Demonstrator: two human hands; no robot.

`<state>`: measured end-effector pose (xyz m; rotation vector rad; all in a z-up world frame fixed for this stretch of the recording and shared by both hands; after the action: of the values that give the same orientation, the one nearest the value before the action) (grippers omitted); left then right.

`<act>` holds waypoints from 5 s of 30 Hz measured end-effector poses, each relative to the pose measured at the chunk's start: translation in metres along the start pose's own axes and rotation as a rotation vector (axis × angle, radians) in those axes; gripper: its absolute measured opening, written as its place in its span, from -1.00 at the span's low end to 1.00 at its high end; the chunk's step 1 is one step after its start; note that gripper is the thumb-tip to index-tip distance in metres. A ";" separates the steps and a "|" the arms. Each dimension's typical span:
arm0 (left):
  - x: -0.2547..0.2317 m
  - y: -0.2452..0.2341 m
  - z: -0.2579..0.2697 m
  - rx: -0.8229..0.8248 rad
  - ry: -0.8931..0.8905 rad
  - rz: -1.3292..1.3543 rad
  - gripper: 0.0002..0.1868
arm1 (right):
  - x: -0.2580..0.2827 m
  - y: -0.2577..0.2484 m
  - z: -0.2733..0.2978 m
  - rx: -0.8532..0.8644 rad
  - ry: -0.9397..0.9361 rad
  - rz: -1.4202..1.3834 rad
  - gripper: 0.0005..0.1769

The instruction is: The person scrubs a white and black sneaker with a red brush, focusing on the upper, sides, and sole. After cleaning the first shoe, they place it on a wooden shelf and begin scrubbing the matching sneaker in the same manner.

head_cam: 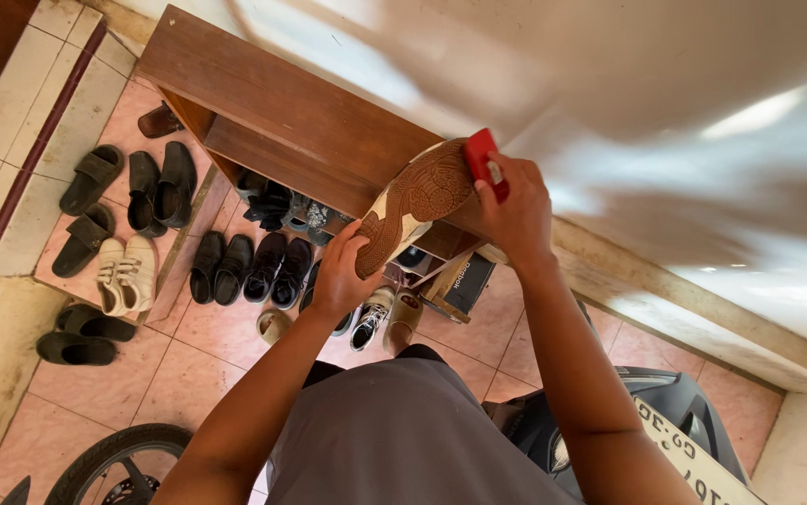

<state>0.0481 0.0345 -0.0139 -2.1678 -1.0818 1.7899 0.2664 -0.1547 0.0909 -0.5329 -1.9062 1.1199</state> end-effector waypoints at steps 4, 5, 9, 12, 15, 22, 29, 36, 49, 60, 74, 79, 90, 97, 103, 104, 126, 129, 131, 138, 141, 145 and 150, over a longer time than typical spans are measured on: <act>-0.003 0.001 0.002 -0.022 0.009 0.023 -0.37 | 0.002 -0.007 -0.002 -0.002 -0.019 -0.001 -0.55; -0.004 0.001 0.001 -0.030 0.013 0.018 -0.37 | -0.001 -0.008 -0.005 0.009 0.032 0.009 -0.55; -0.003 0.001 0.001 -0.027 -0.008 0.013 -0.35 | 0.001 -0.005 -0.006 0.085 0.008 0.023 -0.54; -0.005 0.000 0.000 -0.029 -0.004 0.023 -0.34 | 0.004 -0.003 -0.003 0.089 -0.026 0.014 -0.54; -0.005 0.000 -0.001 -0.032 -0.023 0.030 -0.35 | -0.001 -0.003 -0.003 0.030 0.024 0.014 -0.55; -0.009 0.000 -0.003 -0.021 -0.052 0.034 -0.32 | -0.007 0.004 0.001 -0.004 0.009 0.015 -0.56; -0.008 -0.004 -0.009 -0.018 -0.151 0.078 -0.28 | 0.004 0.015 0.005 -0.005 -0.143 0.010 -0.53; -0.007 -0.004 -0.010 -0.009 -0.212 0.073 -0.26 | -0.003 0.020 -0.002 -0.025 -0.120 0.016 -0.52; -0.016 -0.005 -0.014 -0.026 -0.220 0.075 -0.28 | 0.009 0.017 0.002 -0.001 -0.187 -0.041 -0.52; -0.041 -0.008 -0.030 -0.040 -0.211 0.035 -0.28 | -0.012 0.023 -0.006 -0.027 -0.066 -0.022 -0.56; -0.040 -0.014 -0.030 -0.025 -0.159 0.061 -0.28 | 0.005 0.029 -0.001 -0.040 -0.088 -0.009 -0.54; -0.033 -0.015 -0.028 0.004 -0.127 0.076 -0.26 | 0.018 0.030 0.023 -0.039 -0.046 -0.023 -0.52; -0.021 -0.016 -0.037 0.041 -0.051 0.075 -0.28 | 0.035 0.037 0.056 -0.063 0.076 0.053 -0.51; -0.026 -0.017 -0.041 0.093 -0.073 0.047 -0.27 | 0.055 0.050 0.061 0.003 -0.016 0.085 -0.53; -0.029 -0.020 -0.043 0.113 -0.085 0.048 -0.28 | 0.050 0.054 0.054 0.033 0.120 0.078 -0.51; -0.030 -0.020 -0.043 0.106 -0.074 0.048 -0.28 | 0.053 0.053 0.052 0.025 0.070 0.077 -0.51; -0.028 -0.018 -0.049 0.141 -0.095 -0.001 -0.28 | 0.046 0.061 0.055 0.099 -0.005 0.120 -0.55; -0.027 -0.017 -0.048 0.153 -0.109 -0.013 -0.27 | 0.046 0.059 0.058 0.050 0.080 0.099 -0.55; -0.028 -0.017 -0.047 0.165 -0.110 -0.003 -0.27 | 0.053 0.059 0.058 0.024 0.016 0.107 -0.55; -0.032 -0.015 -0.046 0.161 -0.103 -0.015 -0.28 | 0.048 0.054 0.046 0.031 0.001 0.158 -0.56; -0.037 -0.013 -0.045 0.152 -0.039 -0.023 -0.29 | 0.057 0.053 0.047 0.028 -0.111 0.164 -0.57; -0.045 -0.009 -0.046 0.170 0.044 -0.060 -0.30 | 0.051 0.055 0.046 0.130 0.079 0.097 -0.59; -0.044 -0.014 -0.045 0.114 0.054 0.005 -0.25 | 0.065 0.053 0.049 0.065 -0.083 0.151 -0.58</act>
<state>0.0807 0.0335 0.0414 -2.1415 -0.9393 1.7388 0.1870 -0.1072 0.0626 -0.6100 -1.9185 1.3151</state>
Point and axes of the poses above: each hand's wrist, its own z-axis away from the middle knuckle, its own y-axis out of the palm, x = y × z, the point moved 6 cm from there along -z, towards the middle knuckle, and after that the axes turned 9 degrees about z, right-handed, at the moved point
